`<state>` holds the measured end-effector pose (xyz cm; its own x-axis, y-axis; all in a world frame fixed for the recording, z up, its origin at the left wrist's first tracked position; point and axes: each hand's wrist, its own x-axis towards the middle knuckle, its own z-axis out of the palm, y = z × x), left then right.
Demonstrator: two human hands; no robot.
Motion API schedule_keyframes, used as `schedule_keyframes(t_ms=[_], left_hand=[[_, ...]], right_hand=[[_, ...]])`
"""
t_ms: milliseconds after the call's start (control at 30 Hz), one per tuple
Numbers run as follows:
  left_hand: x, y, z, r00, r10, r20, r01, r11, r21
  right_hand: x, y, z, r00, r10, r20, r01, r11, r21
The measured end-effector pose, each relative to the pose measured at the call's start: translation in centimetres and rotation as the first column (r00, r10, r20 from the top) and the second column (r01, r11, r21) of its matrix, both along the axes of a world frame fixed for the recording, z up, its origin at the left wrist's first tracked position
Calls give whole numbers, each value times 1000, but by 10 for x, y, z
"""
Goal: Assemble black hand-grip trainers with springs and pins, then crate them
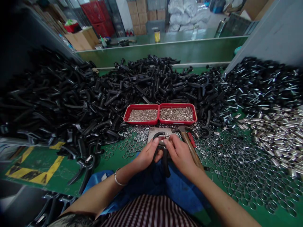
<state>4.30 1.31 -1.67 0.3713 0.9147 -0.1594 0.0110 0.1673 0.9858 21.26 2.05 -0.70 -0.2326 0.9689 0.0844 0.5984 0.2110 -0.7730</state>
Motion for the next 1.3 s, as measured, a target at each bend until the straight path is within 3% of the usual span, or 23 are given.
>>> schedule_keyframes(t_ms=[133, 233, 367, 500, 600, 767, 833, 900, 967, 1067, 1133, 1200, 1300], left_hand=[[-7, 2, 3, 983, -25, -184, 40, 996, 79], [-19, -1, 3, 926, -57, -373, 107, 988, 113], [-34, -8, -2, 833, -77, -547, 218, 956, 198], [-42, -19, -2, 756, -238, -610, 434, 879, 195], [-44, -19, 6, 718, -294, -631, 489, 858, 156], [-44, 19, 6, 732, -452, -510, 530, 848, 9], [-40, 37, -3, 740, -390, -548, 481, 877, 26], [-35, 47, -13, 686, -235, -689, 413, 905, 102], [-29, 48, -18, 537, -99, -837, 405, 901, 154], [-25, 50, -10, 323, 0, -946, 469, 868, 161], [-23, 65, 5, 291, 85, -953, 496, 838, 226], [-16, 94, 20, 313, 207, -927, 510, 787, 347], [6, 148, 31, 322, 328, -888, 611, 644, 460]], right_hand=[[1, -3, 0, 999, 7, -54, -10, 998, -55], [3, -5, 1, 995, 58, -75, -65, 992, -104], [4, -10, 4, 968, 200, -150, -228, 953, -198], [2, -20, 8, 939, 288, -189, -331, 906, -264], [0, -25, 8, 941, 301, -156, -333, 903, -271], [-3, 5, -1, 954, 300, 24, -278, 909, -311], [-2, 32, -4, 939, 291, 185, -249, 943, -221], [5, 62, -6, 923, 237, 302, -245, 969, -12], [17, 91, -7, 918, 153, 366, -227, 959, 167], [42, 124, -8, 877, 25, 480, -173, 948, 267], [54, 140, -10, 826, -26, 563, -163, 945, 282], [57, 152, -13, 777, -51, 627, -170, 943, 288], [46, 168, -16, 724, -51, 688, -194, 942, 274]])
